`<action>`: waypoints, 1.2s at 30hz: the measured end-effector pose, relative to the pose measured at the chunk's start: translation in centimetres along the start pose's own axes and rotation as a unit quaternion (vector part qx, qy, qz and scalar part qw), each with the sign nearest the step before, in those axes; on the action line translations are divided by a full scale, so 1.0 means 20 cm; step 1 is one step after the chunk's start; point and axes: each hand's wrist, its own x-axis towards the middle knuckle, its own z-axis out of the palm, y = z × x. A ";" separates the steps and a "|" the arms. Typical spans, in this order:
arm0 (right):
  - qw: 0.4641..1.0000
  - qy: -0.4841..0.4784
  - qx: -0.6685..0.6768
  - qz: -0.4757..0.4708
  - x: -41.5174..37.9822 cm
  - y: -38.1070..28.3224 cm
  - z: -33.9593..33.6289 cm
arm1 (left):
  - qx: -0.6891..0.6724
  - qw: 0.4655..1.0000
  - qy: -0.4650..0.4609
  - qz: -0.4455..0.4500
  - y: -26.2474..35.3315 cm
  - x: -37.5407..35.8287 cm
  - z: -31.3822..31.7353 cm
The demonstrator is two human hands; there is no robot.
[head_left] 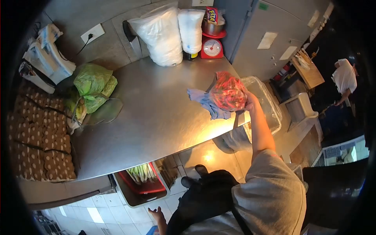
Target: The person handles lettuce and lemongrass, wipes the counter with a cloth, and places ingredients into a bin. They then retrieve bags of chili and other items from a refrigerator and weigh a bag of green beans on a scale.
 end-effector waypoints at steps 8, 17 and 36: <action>0.941 -0.299 -0.127 -0.095 -0.21 -0.27 0.67 | 0.035 0.997 -0.072 -0.016 -0.11 -0.19 0.16; 0.797 -0.504 -0.204 -0.264 -1.29 0.15 1.54 | -0.325 0.925 -0.177 0.083 0.56 -0.58 -0.07; 0.312 -0.917 -0.212 -0.130 -3.37 2.71 2.40 | -0.835 0.463 -0.012 0.297 -0.44 -0.41 -1.84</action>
